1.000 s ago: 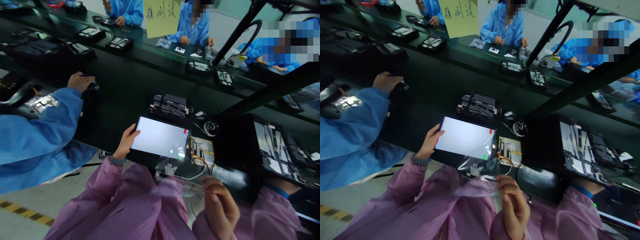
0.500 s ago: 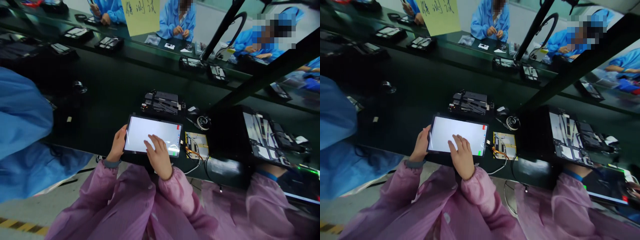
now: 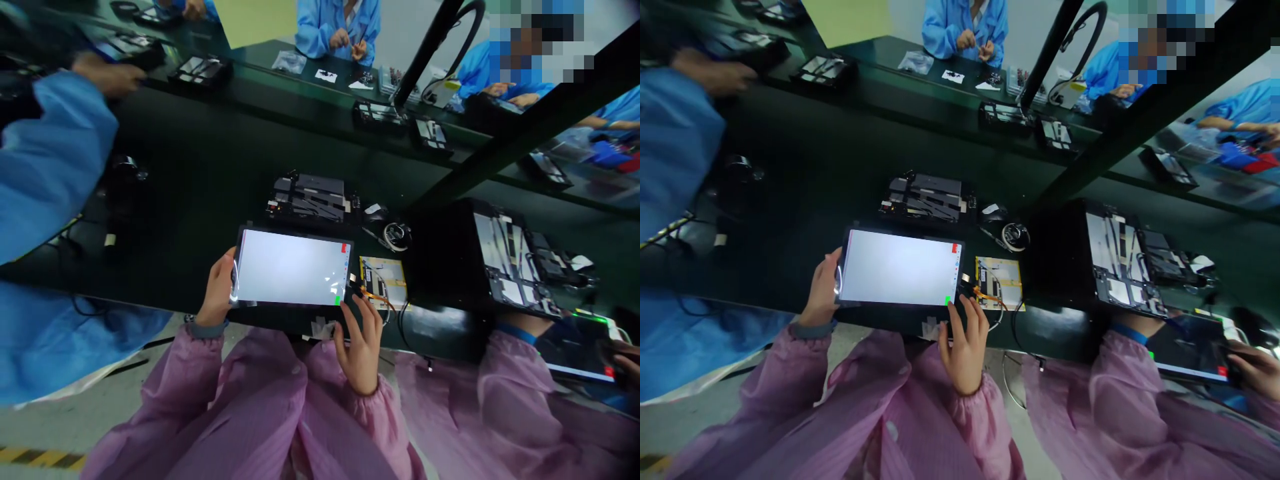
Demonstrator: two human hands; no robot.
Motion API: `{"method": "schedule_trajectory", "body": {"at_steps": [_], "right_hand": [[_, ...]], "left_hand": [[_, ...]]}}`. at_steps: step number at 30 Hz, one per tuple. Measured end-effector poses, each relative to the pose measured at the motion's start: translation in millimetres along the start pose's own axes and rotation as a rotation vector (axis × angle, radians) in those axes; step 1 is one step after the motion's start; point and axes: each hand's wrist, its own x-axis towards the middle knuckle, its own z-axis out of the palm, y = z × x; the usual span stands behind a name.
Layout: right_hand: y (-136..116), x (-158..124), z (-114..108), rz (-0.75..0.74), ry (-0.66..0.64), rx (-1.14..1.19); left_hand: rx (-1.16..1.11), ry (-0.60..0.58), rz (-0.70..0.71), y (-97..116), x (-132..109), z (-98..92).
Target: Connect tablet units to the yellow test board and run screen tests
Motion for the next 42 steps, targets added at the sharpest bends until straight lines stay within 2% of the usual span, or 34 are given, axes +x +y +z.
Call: {"method": "schedule_trajectory", "body": {"at_steps": [6,13,20,25,29,32,35,37,39,42], "right_hand": [[-3,6,2,-0.032,-0.009,0.109],[-28,6,17,-0.074,-0.084,0.186],[-39,15,23,-0.124,-0.125,0.153],[-48,25,30,-0.157,-0.155,0.134],[-56,25,21,-0.149,-0.134,0.148],[-36,16,-7,-0.084,-0.036,0.187],[12,3,-38,0.145,0.13,0.088],[51,2,-51,0.308,0.184,-0.007],[84,13,-52,0.36,0.138,-0.026],[111,50,-35,0.24,-0.092,0.043]], "left_hand": [[-0.032,0.01,-0.023,1,1,0.1],[-0.201,-0.049,-0.053,0,4,0.7],[-0.257,-0.099,0.003,1,5,2.4],[-0.182,-0.055,0.025,2,5,1.3],[-0.242,0.019,-0.074,-3,7,1.5],[-0.267,0.08,-0.142,-7,7,-0.6],[-0.265,0.111,-0.224,-8,9,-7.6],[-0.257,0.088,-0.244,-8,12,-13.4],[-0.25,0.01,-0.221,-8,15,-17.1],[-0.215,-0.035,-0.129,-10,20,-14.8]]}}
